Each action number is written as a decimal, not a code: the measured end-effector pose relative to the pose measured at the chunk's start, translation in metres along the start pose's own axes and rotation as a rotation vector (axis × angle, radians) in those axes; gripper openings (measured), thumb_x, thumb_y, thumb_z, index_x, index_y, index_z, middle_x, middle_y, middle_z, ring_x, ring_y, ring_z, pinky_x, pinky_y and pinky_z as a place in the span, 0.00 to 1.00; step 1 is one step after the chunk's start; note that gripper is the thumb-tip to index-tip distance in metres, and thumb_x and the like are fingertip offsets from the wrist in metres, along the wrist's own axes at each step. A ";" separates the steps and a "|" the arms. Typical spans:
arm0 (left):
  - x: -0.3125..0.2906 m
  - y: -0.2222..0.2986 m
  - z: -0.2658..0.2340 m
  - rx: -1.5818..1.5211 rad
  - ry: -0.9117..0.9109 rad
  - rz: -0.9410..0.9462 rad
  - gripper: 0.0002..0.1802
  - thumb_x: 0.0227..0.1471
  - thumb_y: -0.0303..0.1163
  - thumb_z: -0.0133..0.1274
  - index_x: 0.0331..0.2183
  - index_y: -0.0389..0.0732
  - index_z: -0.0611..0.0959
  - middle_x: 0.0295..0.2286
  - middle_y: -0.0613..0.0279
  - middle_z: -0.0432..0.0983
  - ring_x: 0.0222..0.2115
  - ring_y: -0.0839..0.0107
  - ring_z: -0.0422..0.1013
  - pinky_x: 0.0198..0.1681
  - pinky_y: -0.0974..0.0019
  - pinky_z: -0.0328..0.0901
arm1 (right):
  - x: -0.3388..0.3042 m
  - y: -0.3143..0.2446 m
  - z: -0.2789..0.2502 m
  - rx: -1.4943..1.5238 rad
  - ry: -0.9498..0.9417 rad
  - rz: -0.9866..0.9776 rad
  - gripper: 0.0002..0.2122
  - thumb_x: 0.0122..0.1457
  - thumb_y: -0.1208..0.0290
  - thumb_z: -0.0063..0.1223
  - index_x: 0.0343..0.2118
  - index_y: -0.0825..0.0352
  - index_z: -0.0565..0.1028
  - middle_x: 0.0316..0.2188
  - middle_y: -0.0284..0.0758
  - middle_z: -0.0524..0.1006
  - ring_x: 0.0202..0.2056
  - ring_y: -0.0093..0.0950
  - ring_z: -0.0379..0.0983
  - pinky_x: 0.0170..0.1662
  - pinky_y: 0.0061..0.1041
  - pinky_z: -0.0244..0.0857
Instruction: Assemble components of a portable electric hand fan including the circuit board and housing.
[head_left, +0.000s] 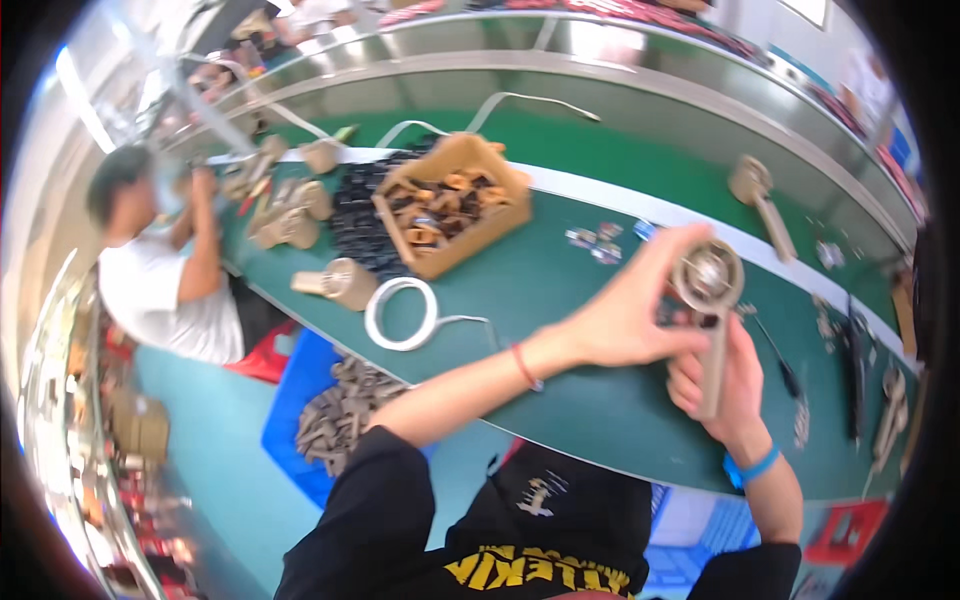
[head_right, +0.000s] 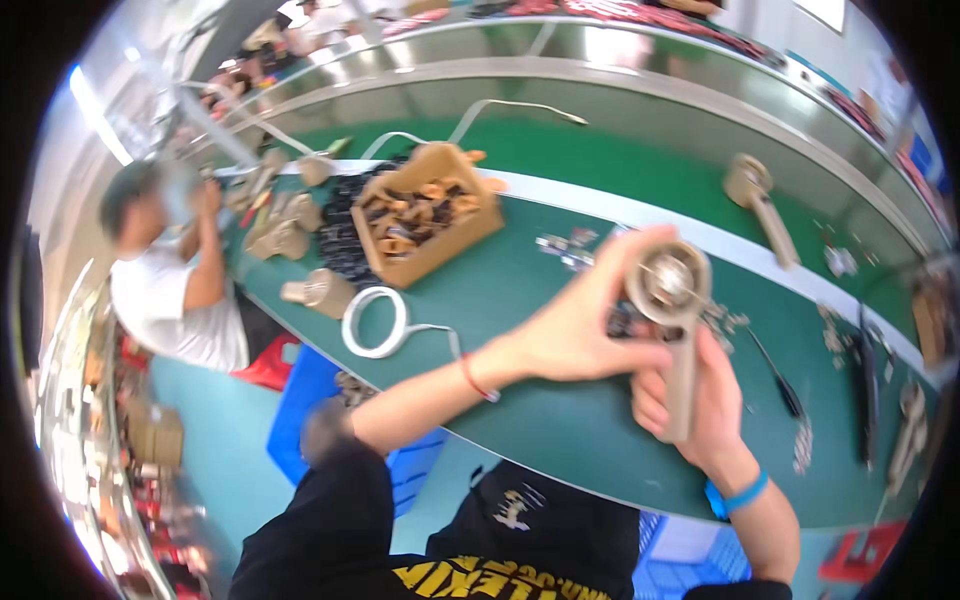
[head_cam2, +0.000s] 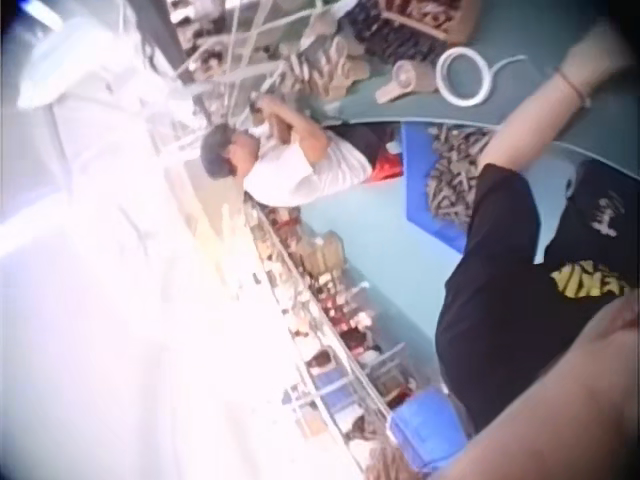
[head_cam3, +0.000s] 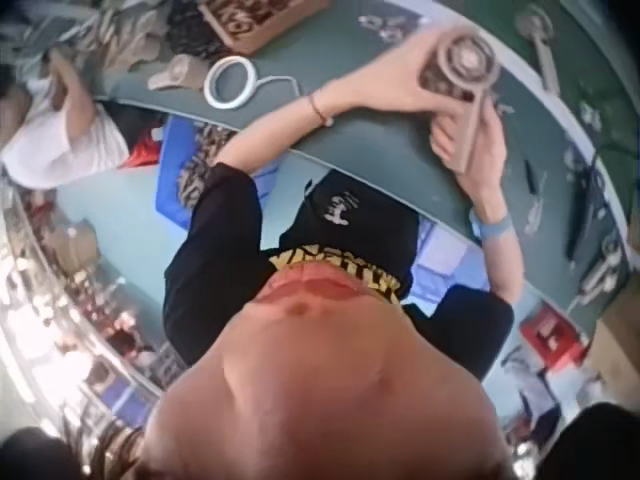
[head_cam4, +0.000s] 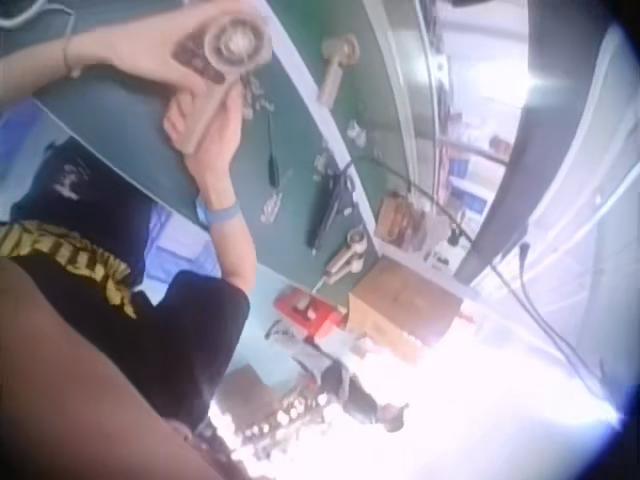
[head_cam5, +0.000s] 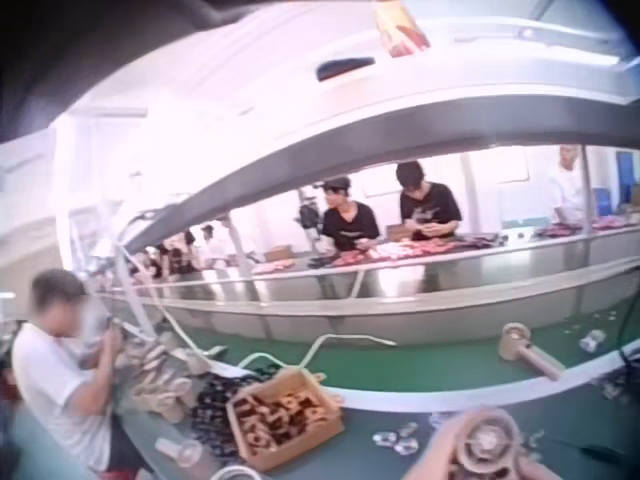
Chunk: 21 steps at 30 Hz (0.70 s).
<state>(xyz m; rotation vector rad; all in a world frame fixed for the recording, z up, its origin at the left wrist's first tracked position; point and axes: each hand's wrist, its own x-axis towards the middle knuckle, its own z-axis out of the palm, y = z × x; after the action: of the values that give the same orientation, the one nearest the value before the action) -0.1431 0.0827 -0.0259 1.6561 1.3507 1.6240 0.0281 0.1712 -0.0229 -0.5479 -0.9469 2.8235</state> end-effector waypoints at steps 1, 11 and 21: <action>-0.002 0.002 0.005 -0.043 0.010 -0.031 0.51 0.42 0.23 0.64 0.63 0.41 0.53 0.55 0.59 0.57 0.52 0.67 0.62 0.51 0.67 0.64 | -0.001 0.003 -0.001 -0.047 0.029 -0.017 0.26 0.67 0.43 0.26 0.48 0.61 0.67 0.17 0.29 0.63 0.12 0.22 0.58 0.15 0.22 0.54; -0.013 0.006 0.021 -0.582 -0.047 -0.182 0.54 0.46 0.14 0.57 0.65 0.51 0.45 0.57 0.60 0.53 0.57 0.67 0.59 0.56 0.60 0.64 | -0.006 0.014 -0.008 -0.224 0.055 -0.028 0.28 0.67 0.40 0.21 0.47 0.61 0.66 0.16 0.29 0.65 0.11 0.20 0.58 0.13 0.19 0.54; -0.016 0.007 0.018 -0.414 0.028 -0.196 0.52 0.43 0.18 0.59 0.63 0.48 0.49 0.55 0.60 0.54 0.57 0.68 0.59 0.54 0.62 0.65 | -0.003 0.018 -0.013 -0.338 -0.063 -0.044 0.33 0.65 0.37 0.21 0.30 0.65 0.70 0.17 0.32 0.67 0.14 0.22 0.61 0.16 0.20 0.55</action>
<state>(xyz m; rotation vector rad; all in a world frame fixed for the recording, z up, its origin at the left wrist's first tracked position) -0.1209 0.0716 -0.0312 1.2252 1.0596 1.6755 0.0356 0.1632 -0.0424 -0.4656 -1.4428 2.6687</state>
